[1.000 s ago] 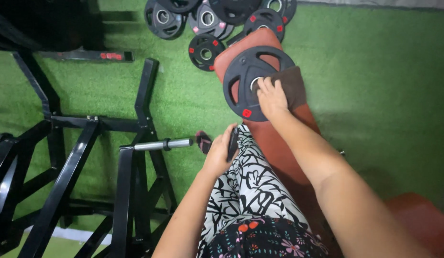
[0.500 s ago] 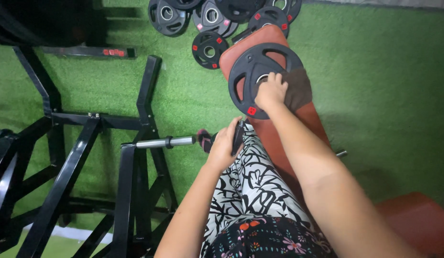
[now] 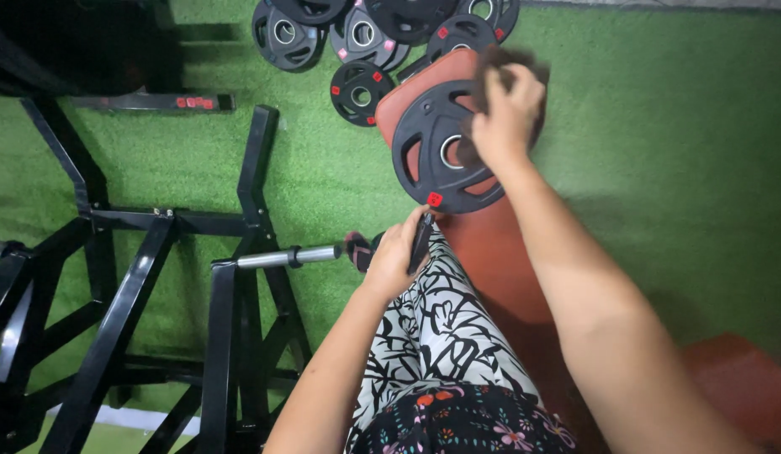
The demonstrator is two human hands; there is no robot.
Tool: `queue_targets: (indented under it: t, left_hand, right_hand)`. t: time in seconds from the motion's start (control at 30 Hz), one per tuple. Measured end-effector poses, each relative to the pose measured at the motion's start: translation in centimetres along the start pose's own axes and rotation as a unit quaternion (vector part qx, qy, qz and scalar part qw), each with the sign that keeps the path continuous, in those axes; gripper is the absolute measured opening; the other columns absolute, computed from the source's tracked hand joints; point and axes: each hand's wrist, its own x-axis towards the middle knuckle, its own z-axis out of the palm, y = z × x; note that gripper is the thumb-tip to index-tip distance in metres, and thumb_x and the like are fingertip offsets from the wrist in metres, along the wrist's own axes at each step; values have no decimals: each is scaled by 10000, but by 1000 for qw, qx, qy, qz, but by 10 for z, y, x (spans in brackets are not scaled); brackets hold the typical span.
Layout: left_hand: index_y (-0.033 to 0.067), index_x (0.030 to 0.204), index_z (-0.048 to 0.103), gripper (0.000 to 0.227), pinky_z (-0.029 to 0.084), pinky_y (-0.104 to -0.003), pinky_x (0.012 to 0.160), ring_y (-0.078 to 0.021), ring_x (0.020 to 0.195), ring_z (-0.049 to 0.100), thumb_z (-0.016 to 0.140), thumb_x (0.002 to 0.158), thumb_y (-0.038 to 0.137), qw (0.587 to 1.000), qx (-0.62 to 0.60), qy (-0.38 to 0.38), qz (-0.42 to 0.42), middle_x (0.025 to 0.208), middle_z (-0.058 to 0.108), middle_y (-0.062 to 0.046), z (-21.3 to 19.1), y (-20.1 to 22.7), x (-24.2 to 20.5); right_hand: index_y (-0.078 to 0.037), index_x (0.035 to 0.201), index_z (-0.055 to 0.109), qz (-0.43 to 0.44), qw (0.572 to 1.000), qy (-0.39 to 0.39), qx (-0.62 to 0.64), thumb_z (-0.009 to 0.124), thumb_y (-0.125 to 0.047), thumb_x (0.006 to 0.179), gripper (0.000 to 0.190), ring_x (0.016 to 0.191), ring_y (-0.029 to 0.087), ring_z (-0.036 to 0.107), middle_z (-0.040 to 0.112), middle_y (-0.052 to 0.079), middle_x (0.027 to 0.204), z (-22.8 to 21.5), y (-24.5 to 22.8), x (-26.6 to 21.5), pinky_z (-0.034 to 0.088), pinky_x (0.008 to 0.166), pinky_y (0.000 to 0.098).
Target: The person is seen picking up gym weights from a bench and placing them on a storage rack, then wiping a weight plate with a cloth.
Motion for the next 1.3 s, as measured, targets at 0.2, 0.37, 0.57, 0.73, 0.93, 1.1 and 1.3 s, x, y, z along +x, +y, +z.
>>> queue_targets:
  t: [0.2,0.37,0.57,0.73,0.93,1.1,1.3]
  left_hand:
    - [133,1531,334,857,470,-486,947,-418,1027,597,751,784,82,999,6,-6,-33,1044,644,-206,4,-1,-1]
    - [117,1539,320,867,468,-492,952,-434,1045,593,751,789,71,1000,-4,6,-23,1067,639,-222,12,-5,1]
    - [117,1538,322,870,464,-498,950,-437,1049,595,756,786,64,1000,-5,3,-11,1081,642,-229,6,11,1]
    - [135,1559,315,882,473,-487,929,-427,1013,602,760,799,78,1000,2,-18,-8,1022,639,-217,4,13,3]
    - [139,1554,318,873,483,-499,911,-433,1021,606,763,805,85,999,-9,-12,51,1038,643,-212,2,2,-12]
    - [151,1543,384,816,489,-492,996,-436,1120,606,766,822,118,993,-19,-64,100,1190,635,-231,-7,-14,-49]
    - [152,1307,629,706,473,-470,1055,-461,1285,493,809,625,133,967,-7,-43,252,1576,252,-301,-60,26,-109]
  right_hand:
    - [-112,1515,509,-166,959,-164,-162,690,-75,762,775,1247,362,472,472,125,1478,53,4,3,444,932,490]
    - [-106,1485,551,-140,946,-202,-211,650,-127,851,642,1250,349,499,527,123,1399,34,12,5,468,944,475]
    - [-94,1226,701,-50,932,-257,-252,626,-195,903,347,1238,369,517,568,137,1319,43,23,0,496,907,506]
    - [-103,1125,751,-18,940,-223,-259,636,-196,909,261,1234,373,533,576,134,1318,21,32,-26,503,902,521]
    - [-146,1148,746,55,959,-269,-75,740,-102,723,428,1278,454,479,547,206,1324,-25,22,-122,468,995,536]
    - [-68,1399,418,216,919,-157,290,661,-81,787,659,1215,409,560,544,214,1274,-55,-39,-207,469,1017,460]
    - [-73,1244,562,224,838,-143,477,622,-43,853,397,1218,266,591,622,156,1280,-76,-115,-268,493,1048,393]
